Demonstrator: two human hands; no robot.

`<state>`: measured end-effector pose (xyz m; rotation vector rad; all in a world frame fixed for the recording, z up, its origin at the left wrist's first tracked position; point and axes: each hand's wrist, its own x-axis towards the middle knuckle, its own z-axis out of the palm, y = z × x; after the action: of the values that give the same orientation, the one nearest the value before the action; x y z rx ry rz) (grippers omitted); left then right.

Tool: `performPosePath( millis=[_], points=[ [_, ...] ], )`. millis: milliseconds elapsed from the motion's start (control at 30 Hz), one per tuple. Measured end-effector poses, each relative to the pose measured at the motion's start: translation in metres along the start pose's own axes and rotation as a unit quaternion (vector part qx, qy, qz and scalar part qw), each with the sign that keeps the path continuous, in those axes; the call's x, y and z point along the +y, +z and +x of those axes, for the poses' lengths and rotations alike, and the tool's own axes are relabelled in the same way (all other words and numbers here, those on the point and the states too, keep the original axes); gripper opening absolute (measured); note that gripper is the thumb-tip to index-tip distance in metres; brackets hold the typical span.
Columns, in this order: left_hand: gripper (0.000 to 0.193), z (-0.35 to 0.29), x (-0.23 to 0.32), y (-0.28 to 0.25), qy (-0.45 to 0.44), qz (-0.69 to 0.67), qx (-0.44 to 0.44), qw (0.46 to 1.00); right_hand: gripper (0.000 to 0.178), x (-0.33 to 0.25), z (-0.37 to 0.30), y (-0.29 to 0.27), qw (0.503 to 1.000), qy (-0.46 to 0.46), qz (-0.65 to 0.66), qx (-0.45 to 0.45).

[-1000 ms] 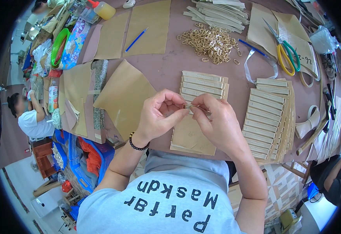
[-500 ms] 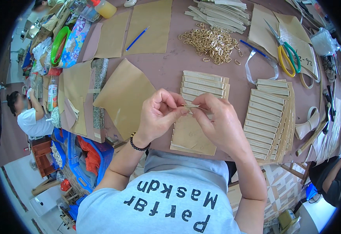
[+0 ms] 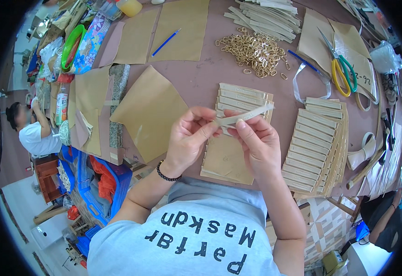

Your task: The person assembles small rectangular wooden pieces with gold-colored metal rings on a workbench. They pick up a wooden piece, attach a ring, and place it into a growing stack. The person also uses a blue pen to mark the assembled pieces and organizes them into neat rows.

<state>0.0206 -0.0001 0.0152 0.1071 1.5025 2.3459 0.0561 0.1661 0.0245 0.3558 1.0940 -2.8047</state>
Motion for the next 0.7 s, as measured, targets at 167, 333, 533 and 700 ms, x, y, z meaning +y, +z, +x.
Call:
performPosePath(
  millis=[167,333,533,700],
  points=[
    [0.015,-0.012,-0.001,0.000,-0.012,0.111,-0.047,0.993,0.010,-0.001,-0.004,0.001,0.985,-0.059,-0.165,-0.013],
    [0.012,-0.019,0.007,0.004,-0.023,0.191,-0.071,0.979,0.010,0.000,-0.011,0.000,0.971,-0.093,-0.212,-0.066],
    [0.017,-0.028,0.012,0.000,0.096,0.313,-0.102,0.939,0.013,0.002,-0.014,0.005,0.990,-0.032,-0.123,-0.065],
    [0.028,-0.041,0.006,-0.008,0.186,0.457,-0.072,0.867,0.016,-0.007,-0.007,0.003,0.979,0.041,-0.197,-0.020]
  ],
)
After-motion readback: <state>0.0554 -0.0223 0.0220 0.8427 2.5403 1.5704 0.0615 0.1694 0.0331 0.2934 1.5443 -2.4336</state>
